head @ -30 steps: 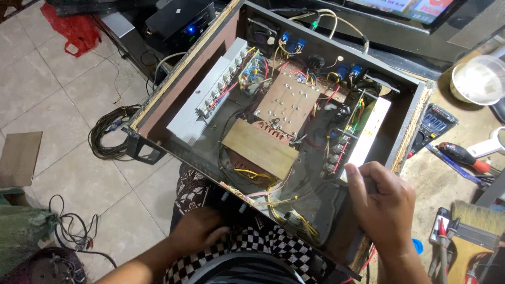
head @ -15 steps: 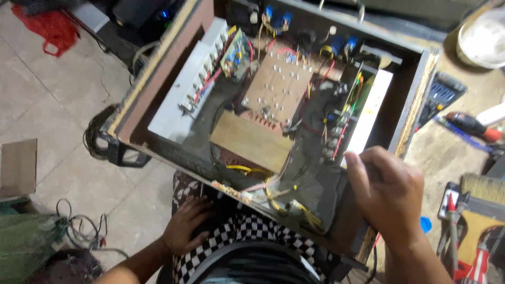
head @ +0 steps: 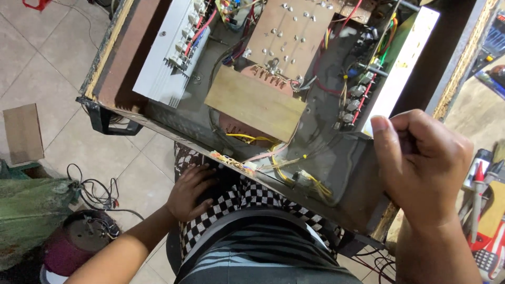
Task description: Testing and verifying electrical signals inside an open amplifier using a digital multimeter.
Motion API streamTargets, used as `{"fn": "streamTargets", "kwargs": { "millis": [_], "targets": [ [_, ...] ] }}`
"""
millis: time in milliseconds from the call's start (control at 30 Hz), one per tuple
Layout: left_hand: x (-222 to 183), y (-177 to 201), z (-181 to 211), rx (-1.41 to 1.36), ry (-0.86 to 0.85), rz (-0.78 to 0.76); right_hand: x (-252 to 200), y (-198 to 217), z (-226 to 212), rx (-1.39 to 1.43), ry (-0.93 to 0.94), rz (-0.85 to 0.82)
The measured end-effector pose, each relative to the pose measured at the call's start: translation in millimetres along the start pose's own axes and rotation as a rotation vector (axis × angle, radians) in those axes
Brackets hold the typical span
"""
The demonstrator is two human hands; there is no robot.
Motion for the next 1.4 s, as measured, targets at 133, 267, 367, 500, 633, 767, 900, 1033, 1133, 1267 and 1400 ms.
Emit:
{"fn": "streamTargets", "kwargs": {
  "millis": [133,267,367,500,633,767,900,1033,1133,1267,1400],
  "targets": [
    [-1,-3,-2,0.002,0.009,-0.032,1,1,-1,-0.016,0.009,0.002],
    [1,0,1,-0.003,0.008,-0.021,1,0,-1,0.006,-0.001,-0.009],
    [2,0,1,-0.004,0.013,-0.026,2,0,-2,0.026,-0.018,0.002],
    [3,2,2,-0.015,0.010,-0.025,4,1,-3,0.007,0.001,0.007],
    [5,2,2,-0.012,0.009,-0.032,4,1,-2,0.043,-0.013,0.006],
    [11,7,7,-0.045,0.000,-0.023,4,0,-2,0.023,-0.008,-0.033],
    [3,-3,-3,-0.060,0.010,-0.040,3,-2,3,0.041,0.015,-0.057],
    [-19,-21,-21,-0.036,0.041,-0.079,4,-1,-3,0.014,-0.027,-0.069],
    [-26,-26,-28,-0.057,0.047,-0.092,5,-3,0,0.047,-0.075,-0.100],
    [-39,-42,-46,-0.083,0.058,-0.110,8,-3,-1,0.083,-0.081,-0.125],
    [-32,-37,-41,-0.158,-0.021,-0.011,11,-3,-2,0.083,-0.077,-0.148]
  ]
}}
Point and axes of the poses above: each hand's wrist, its own x-axis towards the middle knuckle, its own y-axis out of the back of the hand, z = x × y, the point moved 6 cm from there along x, towards the middle knuckle, and after that the axes turned 2 degrees about -x, right-handed, at the moved point
